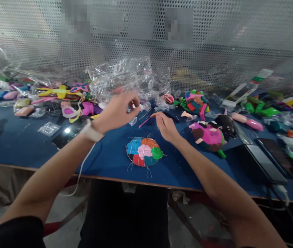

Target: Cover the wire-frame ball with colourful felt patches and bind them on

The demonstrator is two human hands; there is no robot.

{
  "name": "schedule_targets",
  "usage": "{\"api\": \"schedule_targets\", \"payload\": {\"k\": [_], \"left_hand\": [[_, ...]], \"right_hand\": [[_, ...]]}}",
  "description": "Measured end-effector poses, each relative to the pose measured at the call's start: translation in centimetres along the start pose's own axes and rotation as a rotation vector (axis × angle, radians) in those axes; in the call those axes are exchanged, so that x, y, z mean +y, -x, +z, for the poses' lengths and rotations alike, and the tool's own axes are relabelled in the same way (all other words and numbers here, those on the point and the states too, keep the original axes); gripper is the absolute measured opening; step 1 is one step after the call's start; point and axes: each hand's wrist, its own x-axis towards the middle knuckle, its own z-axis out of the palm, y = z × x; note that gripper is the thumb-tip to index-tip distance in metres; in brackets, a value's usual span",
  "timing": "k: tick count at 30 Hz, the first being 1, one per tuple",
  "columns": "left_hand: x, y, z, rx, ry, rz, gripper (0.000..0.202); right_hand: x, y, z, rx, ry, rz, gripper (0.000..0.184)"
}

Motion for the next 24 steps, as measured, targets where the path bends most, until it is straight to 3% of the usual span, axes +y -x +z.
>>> {"api": "schedule_targets", "payload": {"k": [5,8,11,15,20,24], "left_hand": [[-3.4,-3.9,5.2,-0.337,-0.243,-0.238,0.042],[-5.0,-5.6,7.6,-0.419,-0.302,-0.263,0.053],[-5.7,-6.1,8.6,-0.45,-0.339,-0.251,0.045],[-5.3,-6.1,7.9,-0.362,-0.34,-0.283,0.042],[-3.6,-5.8,4.7,-0.216,-0.23,-0.282,0.04],[-1.2,-3.0,3.1,-0.138,-0.015,-0.16,0.035]], "right_hand": [[0.5,0.3,0.0,-0.047,-0.012,-0.022,0.065],[0.6,0.5,-0.1,-0.055,-0.015,-0.023,0.064],[0.6,0.6,-0.2,-0.058,0.001,-0.003,0.065],[0.4,0.5,-0.3,-0.053,0.022,0.028,0.067],[0.6,0.1,-0.4,0.045,0.097,0.043,0.048],[0.7,0.0,-0.3,0.119,0.025,-0.001,0.033]]}}
